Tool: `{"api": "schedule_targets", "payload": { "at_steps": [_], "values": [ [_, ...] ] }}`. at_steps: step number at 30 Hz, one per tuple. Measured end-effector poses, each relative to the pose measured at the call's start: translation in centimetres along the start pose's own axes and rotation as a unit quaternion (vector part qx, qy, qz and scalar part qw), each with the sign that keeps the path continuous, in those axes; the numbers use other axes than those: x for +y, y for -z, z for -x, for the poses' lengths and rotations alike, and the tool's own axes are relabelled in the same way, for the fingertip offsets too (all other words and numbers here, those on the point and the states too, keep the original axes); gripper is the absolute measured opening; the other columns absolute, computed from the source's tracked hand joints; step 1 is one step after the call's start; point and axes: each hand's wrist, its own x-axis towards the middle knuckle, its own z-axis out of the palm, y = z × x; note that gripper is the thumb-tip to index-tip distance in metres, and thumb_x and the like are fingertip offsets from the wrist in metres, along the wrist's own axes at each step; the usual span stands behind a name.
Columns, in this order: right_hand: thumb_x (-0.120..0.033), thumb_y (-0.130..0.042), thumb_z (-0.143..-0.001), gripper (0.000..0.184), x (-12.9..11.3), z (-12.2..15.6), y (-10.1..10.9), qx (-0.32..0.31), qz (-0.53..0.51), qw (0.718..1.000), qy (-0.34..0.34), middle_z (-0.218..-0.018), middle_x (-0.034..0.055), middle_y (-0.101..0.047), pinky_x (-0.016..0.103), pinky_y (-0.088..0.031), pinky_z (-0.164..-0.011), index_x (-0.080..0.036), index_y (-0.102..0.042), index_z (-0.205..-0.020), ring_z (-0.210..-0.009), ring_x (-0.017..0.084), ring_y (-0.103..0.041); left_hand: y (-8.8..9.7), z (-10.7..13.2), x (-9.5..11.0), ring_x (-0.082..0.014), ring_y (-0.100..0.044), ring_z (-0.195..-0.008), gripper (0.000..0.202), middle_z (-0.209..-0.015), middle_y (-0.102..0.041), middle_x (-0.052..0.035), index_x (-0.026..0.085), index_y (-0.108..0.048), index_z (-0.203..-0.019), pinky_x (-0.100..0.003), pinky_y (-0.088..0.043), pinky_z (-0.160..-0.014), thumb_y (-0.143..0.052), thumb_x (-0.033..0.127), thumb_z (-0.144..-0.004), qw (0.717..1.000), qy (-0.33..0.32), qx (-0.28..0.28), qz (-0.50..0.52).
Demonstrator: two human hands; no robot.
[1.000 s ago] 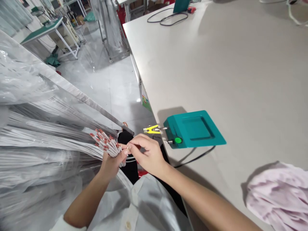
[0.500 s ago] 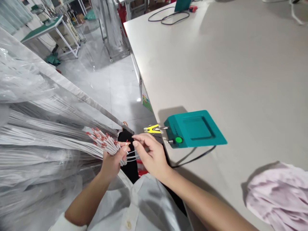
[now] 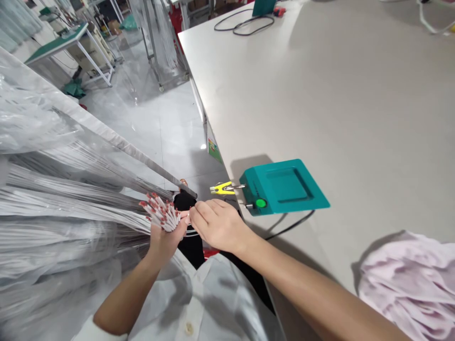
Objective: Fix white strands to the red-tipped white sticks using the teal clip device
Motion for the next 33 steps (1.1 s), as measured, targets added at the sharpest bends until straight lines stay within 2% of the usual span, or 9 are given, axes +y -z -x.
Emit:
{"api": "schedule_targets", "payload": {
  "at_steps": [3,5,9,12,17,20,23,27,33],
  "values": [
    [-0.015,-0.049,-0.082,0.014,-0.6,-0.2,-0.1,-0.033,-0.138,0.979,-0.148,-0.068,0.0055,-0.062,0.025,-0.046,-0.056,-0.015,-0.060,-0.073,-0.060,0.014,-0.058,-0.4,0.0,-1.0,-0.0141,-0.059,-0.066,0.010,-0.070,-0.065,-0.0029,0.016,-0.061,-0.072,-0.024,-0.047,-0.064,-0.055,0.023,-0.077,0.998,-0.024,0.051,-0.022],
    [-0.018,-0.045,-0.084,0.020,-1.2,-0.4,0.0,-0.049,-0.263,0.918,-0.294,-0.064,0.0032,-0.059,0.024,-0.044,-0.053,-0.018,-0.055,-0.066,-0.057,0.012,-0.055,-0.5,0.0,-1.3,-0.0157,-0.062,-0.069,0.009,-0.071,-0.067,-0.0039,0.016,-0.062,-0.073,-0.026,-0.049,-0.067,-0.057,0.022,-0.076,0.996,-0.043,0.062,-0.040],
    [-0.031,-0.049,-0.083,0.019,-2.2,-0.6,0.4,-0.073,-0.450,0.738,-0.497,-0.054,-0.0014,-0.053,0.023,-0.040,-0.048,-0.020,-0.054,-0.068,-0.052,0.012,-0.052,-0.3,-0.2,-1.6,-0.0176,-0.065,-0.068,0.005,-0.071,-0.069,-0.0051,0.018,-0.065,-0.073,-0.028,-0.051,-0.066,-0.060,0.021,-0.074,0.992,-0.084,0.063,-0.070],
    [-0.035,-0.057,-0.075,0.018,-2.3,-0.7,0.8,-0.083,-0.556,0.602,-0.567,-0.044,-0.0059,-0.044,0.021,-0.033,-0.042,-0.018,-0.056,-0.068,-0.042,0.009,-0.043,0.1,-0.3,-1.7,-0.0173,-0.065,-0.067,0.006,-0.072,-0.069,-0.0050,0.019,-0.065,-0.076,-0.028,-0.053,-0.064,-0.061,0.022,-0.074,0.986,-0.134,0.053,-0.079],
    [-0.026,-0.068,-0.056,0.018,-1.4,-1.0,1.5,-0.103,-0.687,0.318,-0.645,-0.040,-0.0107,-0.037,0.018,-0.026,-0.034,-0.016,-0.053,-0.057,-0.032,0.002,-0.027,1.0,0.0,-2.5,-0.0162,-0.066,-0.073,0.008,-0.079,-0.070,-0.0055,0.019,-0.066,-0.082,-0.028,-0.054,-0.069,-0.061,0.019,-0.075,0.960,-0.256,0.022,-0.115],
    [-0.025,-0.068,-0.053,0.018,-0.7,-0.5,1.3,-0.142,-0.706,0.254,-0.646,-0.044,-0.0090,-0.043,0.017,-0.026,-0.031,-0.015,-0.053,-0.055,-0.030,0.001,-0.030,1.0,0.3,-3.0,-0.0175,-0.066,-0.079,0.019,-0.084,-0.070,-0.0065,0.019,-0.065,-0.091,-0.029,-0.054,-0.074,-0.065,0.019,-0.072,0.946,-0.304,-0.007,-0.116],
    [-0.030,-0.066,-0.057,0.018,-0.2,0.6,0.7,-0.176,-0.674,0.322,-0.642,-0.045,-0.0083,-0.042,0.019,-0.031,-0.032,-0.015,-0.055,-0.057,-0.030,0.004,-0.037,0.2,0.4,-2.9,-0.0180,-0.067,-0.075,0.013,-0.080,-0.071,-0.0069,0.019,-0.066,-0.084,-0.029,-0.054,-0.072,-0.064,0.016,-0.071,0.969,-0.219,-0.016,-0.116],
    [-0.038,-0.057,-0.074,0.023,-0.4,1.7,0.5,-0.124,-0.552,0.549,-0.616,-0.057,-0.0045,-0.050,0.020,-0.038,-0.039,-0.015,-0.061,-0.075,-0.039,0.006,-0.046,-0.9,0.4,-2.0,-0.0161,-0.065,-0.063,0.006,-0.071,-0.070,-0.0043,0.017,-0.065,-0.077,-0.028,-0.053,-0.062,-0.058,0.019,-0.075,0.994,-0.058,0.036,-0.082],
    [-0.024,-0.047,-0.086,0.019,-1.0,2.0,1.1,-0.077,-0.381,0.847,-0.363,-0.073,0.0045,-0.062,0.024,-0.047,-0.060,-0.017,-0.063,-0.081,-0.065,0.012,-0.058,-1.3,0.5,-1.6,-0.0171,-0.063,-0.060,0.005,-0.064,-0.068,-0.0022,0.018,-0.065,-0.071,-0.027,-0.051,-0.058,-0.063,0.023,-0.071,0.996,-0.011,0.041,-0.078]
  ]
}}
